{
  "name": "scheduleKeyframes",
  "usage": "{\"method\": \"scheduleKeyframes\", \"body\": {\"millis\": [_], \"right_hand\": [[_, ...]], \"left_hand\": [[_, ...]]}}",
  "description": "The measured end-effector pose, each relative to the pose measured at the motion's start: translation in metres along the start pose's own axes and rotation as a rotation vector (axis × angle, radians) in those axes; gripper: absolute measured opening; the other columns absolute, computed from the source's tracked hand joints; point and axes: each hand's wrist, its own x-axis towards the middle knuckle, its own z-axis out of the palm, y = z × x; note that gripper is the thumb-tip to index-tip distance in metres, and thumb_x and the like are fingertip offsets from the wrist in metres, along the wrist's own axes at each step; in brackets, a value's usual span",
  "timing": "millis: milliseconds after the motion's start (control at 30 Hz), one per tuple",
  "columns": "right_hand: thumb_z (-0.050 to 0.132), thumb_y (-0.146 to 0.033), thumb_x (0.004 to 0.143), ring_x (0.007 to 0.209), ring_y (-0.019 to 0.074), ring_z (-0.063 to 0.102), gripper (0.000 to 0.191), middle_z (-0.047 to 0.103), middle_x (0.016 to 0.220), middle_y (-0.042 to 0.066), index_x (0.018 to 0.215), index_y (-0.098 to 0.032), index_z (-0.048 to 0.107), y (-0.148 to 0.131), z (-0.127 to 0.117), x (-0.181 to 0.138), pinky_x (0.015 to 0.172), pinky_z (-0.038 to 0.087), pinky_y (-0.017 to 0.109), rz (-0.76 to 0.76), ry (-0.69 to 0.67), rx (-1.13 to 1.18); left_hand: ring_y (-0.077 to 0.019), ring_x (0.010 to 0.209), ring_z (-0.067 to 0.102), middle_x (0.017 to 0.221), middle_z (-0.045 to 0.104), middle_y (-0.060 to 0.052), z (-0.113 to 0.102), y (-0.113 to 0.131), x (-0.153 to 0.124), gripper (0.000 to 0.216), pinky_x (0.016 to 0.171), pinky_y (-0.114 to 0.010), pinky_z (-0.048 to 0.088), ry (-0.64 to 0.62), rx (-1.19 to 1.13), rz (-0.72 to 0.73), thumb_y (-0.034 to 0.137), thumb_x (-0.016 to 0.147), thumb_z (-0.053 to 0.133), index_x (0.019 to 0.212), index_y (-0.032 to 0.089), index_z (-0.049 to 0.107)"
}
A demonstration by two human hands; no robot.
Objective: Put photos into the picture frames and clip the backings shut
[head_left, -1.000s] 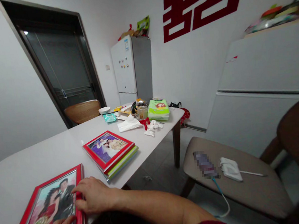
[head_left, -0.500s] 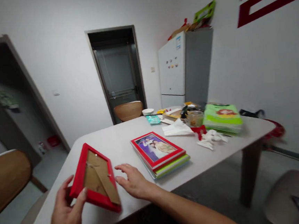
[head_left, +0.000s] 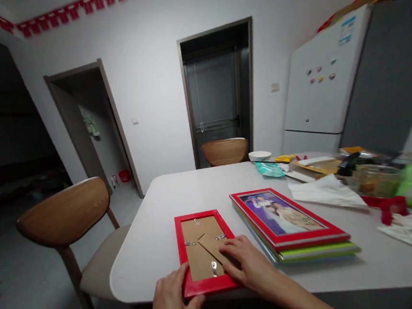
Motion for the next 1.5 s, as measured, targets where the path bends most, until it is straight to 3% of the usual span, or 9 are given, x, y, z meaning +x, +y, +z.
{"method": "scheduleKeyframes", "body": {"millis": [100,200,300,467,800,967,1133,1367,1500], "right_hand": [[0.046,-0.029,0.074,0.089,0.0203,0.045,0.025,0.058,0.093,0.006,0.093,-0.022,0.060,-0.002,-0.002,-0.001,0.077,0.035,0.030,-0.001,-0.031,-0.054],[0.051,-0.027,0.069,0.088,0.0209,0.046,0.021,0.057,0.092,0.007,0.086,-0.022,0.062,-0.008,-0.009,0.003,0.075,0.036,0.031,-0.014,-0.105,-0.088],[0.050,-0.020,0.069,0.086,0.0177,0.048,0.022,0.056,0.095,0.006,0.086,-0.023,0.064,-0.014,-0.013,0.011,0.075,0.036,0.028,-0.151,-0.213,-0.019],[0.047,-0.017,0.072,0.083,0.0147,0.049,0.021,0.059,0.087,0.003,0.077,-0.024,0.067,-0.019,0.000,0.024,0.075,0.035,0.026,-0.324,-0.259,0.095],[0.049,-0.020,0.071,0.079,0.0147,0.049,0.019,0.058,0.083,0.004,0.083,-0.018,0.063,-0.033,0.010,0.044,0.071,0.036,0.023,-0.179,-0.198,0.145],[0.045,-0.016,0.072,0.066,0.0116,0.049,0.017,0.058,0.074,0.005,0.066,-0.015,0.061,-0.039,0.037,0.073,0.060,0.033,0.021,-0.073,-0.112,0.056],[0.043,-0.012,0.070,0.060,0.0114,0.049,0.018,0.059,0.067,0.005,0.062,-0.014,0.059,-0.031,0.057,0.087,0.054,0.030,0.021,0.016,-0.049,-0.004],[0.038,-0.025,0.078,0.077,0.0158,0.053,0.025,0.060,0.085,0.011,0.081,-0.013,0.061,-0.010,0.050,0.099,0.067,0.034,0.024,0.100,0.057,-0.092],[0.038,-0.026,0.078,0.080,0.0199,0.054,0.029,0.061,0.084,0.015,0.075,-0.010,0.062,0.003,0.045,0.106,0.070,0.035,0.028,0.170,0.081,-0.141]], "left_hand": [[-0.0264,0.090,0.053,0.097,0.060,-0.009,-0.008,0.005,-0.002,0.048,0.082,-0.040,0.038,0.001,0.065,0.004,0.029,0.063,0.062,0.108,0.018,0.052],[-0.0274,0.100,0.047,0.109,0.053,-0.011,-0.008,0.007,0.000,0.049,0.088,-0.041,0.035,0.032,0.015,0.034,0.028,0.059,0.065,0.105,0.018,0.054],[-0.0274,0.114,0.036,0.125,0.041,-0.013,-0.003,0.006,0.005,0.048,0.095,-0.040,0.030,-0.015,-0.100,0.092,0.024,0.057,0.067,0.103,0.016,0.054],[-0.0266,0.118,0.033,0.121,0.048,-0.009,0.004,0.004,0.012,0.028,0.095,-0.040,0.030,-0.091,-0.196,0.191,0.023,0.059,0.067,0.085,0.020,0.057],[-0.0255,0.115,0.038,0.117,0.051,-0.010,0.008,-0.001,0.011,0.023,0.094,-0.036,0.033,-0.044,-0.250,0.231,0.025,0.059,0.068,0.075,0.019,0.053],[-0.0261,0.113,0.040,0.115,0.052,-0.012,0.009,-0.001,0.012,0.024,0.092,-0.035,0.035,-0.017,-0.242,0.253,0.021,0.056,0.070,0.072,0.017,0.053],[-0.0275,0.112,0.041,0.112,0.054,-0.013,0.009,-0.001,0.012,0.025,0.091,-0.037,0.036,-0.012,-0.222,0.243,0.021,0.055,0.071,0.072,0.017,0.052],[-0.0299,0.112,0.041,0.110,0.056,-0.013,0.014,-0.008,0.014,0.029,0.090,-0.039,0.037,-0.031,-0.216,0.244,0.023,0.052,0.072,0.073,0.017,0.053],[-0.0307,0.112,0.041,0.110,0.056,-0.014,0.012,-0.008,0.016,0.031,0.090,-0.040,0.037,-0.043,-0.212,0.244,0.025,0.052,0.073,0.075,0.017,0.054]]}}
